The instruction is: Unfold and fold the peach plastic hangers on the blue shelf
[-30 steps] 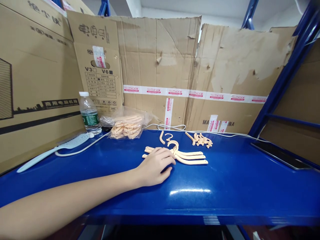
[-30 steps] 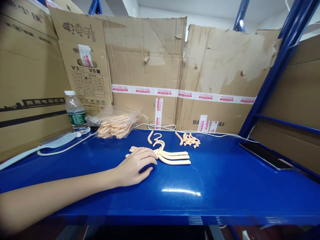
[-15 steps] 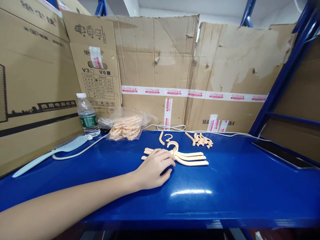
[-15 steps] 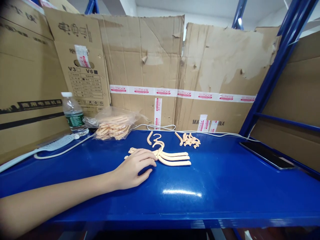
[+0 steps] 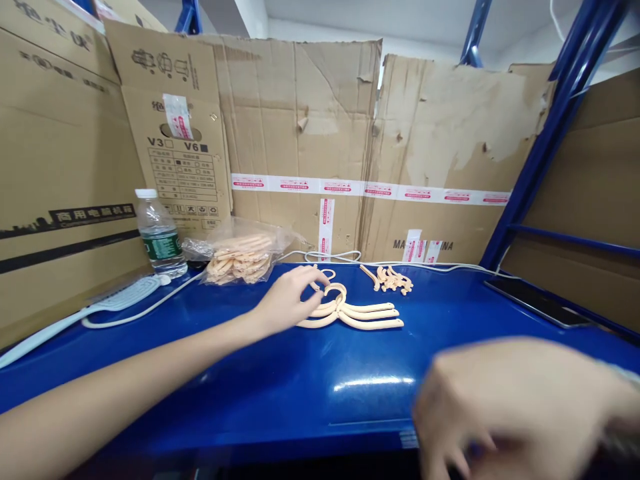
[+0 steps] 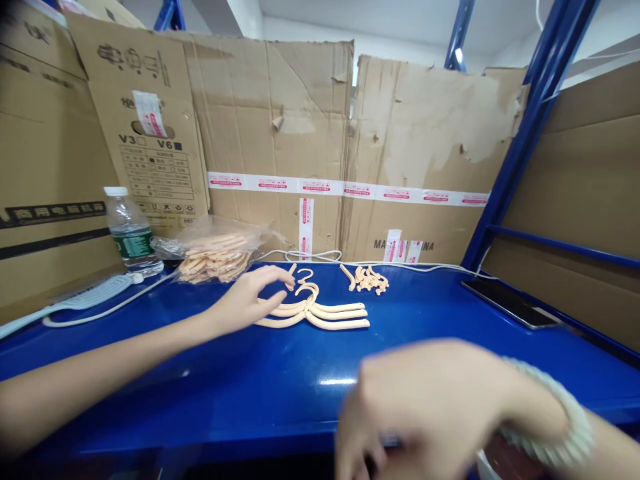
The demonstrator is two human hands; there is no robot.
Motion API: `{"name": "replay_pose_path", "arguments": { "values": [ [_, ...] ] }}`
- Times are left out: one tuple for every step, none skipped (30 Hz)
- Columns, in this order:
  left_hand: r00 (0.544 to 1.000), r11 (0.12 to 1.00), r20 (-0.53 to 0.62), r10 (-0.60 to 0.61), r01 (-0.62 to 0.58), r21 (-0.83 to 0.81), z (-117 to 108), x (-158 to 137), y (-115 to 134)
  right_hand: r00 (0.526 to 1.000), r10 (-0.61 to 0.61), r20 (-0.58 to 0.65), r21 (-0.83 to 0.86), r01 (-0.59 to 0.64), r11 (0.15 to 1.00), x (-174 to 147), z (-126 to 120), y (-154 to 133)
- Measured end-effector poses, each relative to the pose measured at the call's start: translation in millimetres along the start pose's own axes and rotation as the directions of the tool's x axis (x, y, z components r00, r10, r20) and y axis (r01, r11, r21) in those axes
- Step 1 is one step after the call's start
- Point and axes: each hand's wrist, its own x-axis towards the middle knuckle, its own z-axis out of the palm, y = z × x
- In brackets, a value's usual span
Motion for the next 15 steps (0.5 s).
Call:
{"name": "replay_pose_path", "arguments": {
  "values": [
    [0.998, 0.999, 0.033, -0.045, 0.045, 0.003, -2.7, 8.2, -7.2, 0.981, -0.094, -0.169, -0.071, 0.083, 0.994, 3.1, -22.6, 7.7],
    [0.991, 0.995, 0.098, -0.096, 0.094, 0.023, -4.2, 16.5, -15.6, 0.922, -0.145, -0.360, -0.176, 0.085, 0.981, 11.2, -46.1, 17.4],
    [0.974, 0.988, 0.170, -0.152, 0.143, 0.064, -4.5, 24.4, -24.8, 0.851, -0.137, -0.507, -0.262, -0.001, 0.965, 23.8, -69.1, 28.7],
    [0.963, 0.984, 0.209, -0.169, 0.154, 0.088, -3.9, 31.7, -34.4, 0.816, -0.115, -0.567, -0.276, -0.057, 0.960, 40.1, -90.4, 41.4],
    [0.956, 0.983, 0.237, -0.171, 0.150, 0.105, -2.7, 38.1, -43.8, 0.797, -0.098, -0.596, -0.281, -0.092, 0.955, 58.7, -108.9, 54.8],
    [0.948, 0.983, 0.271, -0.166, 0.137, 0.125, -1.1, 43.2, -52.5, 0.787, -0.080, -0.611, -0.290, -0.129, 0.948, 78.3, -124.0, 68.4],
    [0.941, 0.982, 0.300, -0.155, 0.115, 0.147, 0.6, 47.0, -60.1, 0.783, -0.061, -0.619, -0.303, -0.166, 0.939, 97.4, -135.4, 81.7],
    [0.936, 0.982, 0.326, -0.135, 0.084, 0.168, 2.1, 49.4, -66.5, 0.782, -0.044, -0.621, -0.319, -0.201, 0.926, 114.7, -143.1, 94.2],
    [0.928, 0.982, 0.356, -0.110, 0.046, 0.185, 3.5, 50.6, -71.5, 0.794, -0.037, -0.606, -0.339, -0.217, 0.915, 129.4, -147.6, 105.4],
    [0.918, 0.981, 0.389, -0.083, 0.006, 0.195, 4.7, 50.6, -75.3, 0.808, -0.033, -0.588, -0.359, -0.224, 0.906, 140.9, -149.4, 115.1],
    [0.907, 0.979, 0.418, -0.057, -0.031, 0.203, 5.9, 49.7, -78.2, 0.812, -0.035, -0.583, -0.377, -0.232, 0.897, 149.0, -149.4, 123.2],
    [0.897, 0.976, 0.440, -0.036, -0.064, 0.209, 7.2, 48.1, -80.3, 0.809, -0.042, -0.586, -0.394, -0.239, 0.888, 153.9, -148.0, 129.3],
    [0.891, 0.972, 0.454, -0.020, -0.089, 0.217, 8.8, 46.1, -82.0, 0.799, -0.051, -0.599, -0.407, -0.248, 0.879, 155.8, -145.8, 133.7],
    [0.888, 0.968, 0.459, -0.009, -0.107, 0.226, 10.6, 43.9, -83.5, 0.782, -0.063, -0.621, -0.415, -0.260, 0.872, 155.3, -143.5, 136.5],
    [0.888, 0.964, 0.460, -0.002, -0.121, 0.237, 12.6, 41.6, -84.9, 0.756, -0.075, -0.650, -0.418, -0.273, 0.866, 152.6, -141.3, 137.9]
  ]
}}
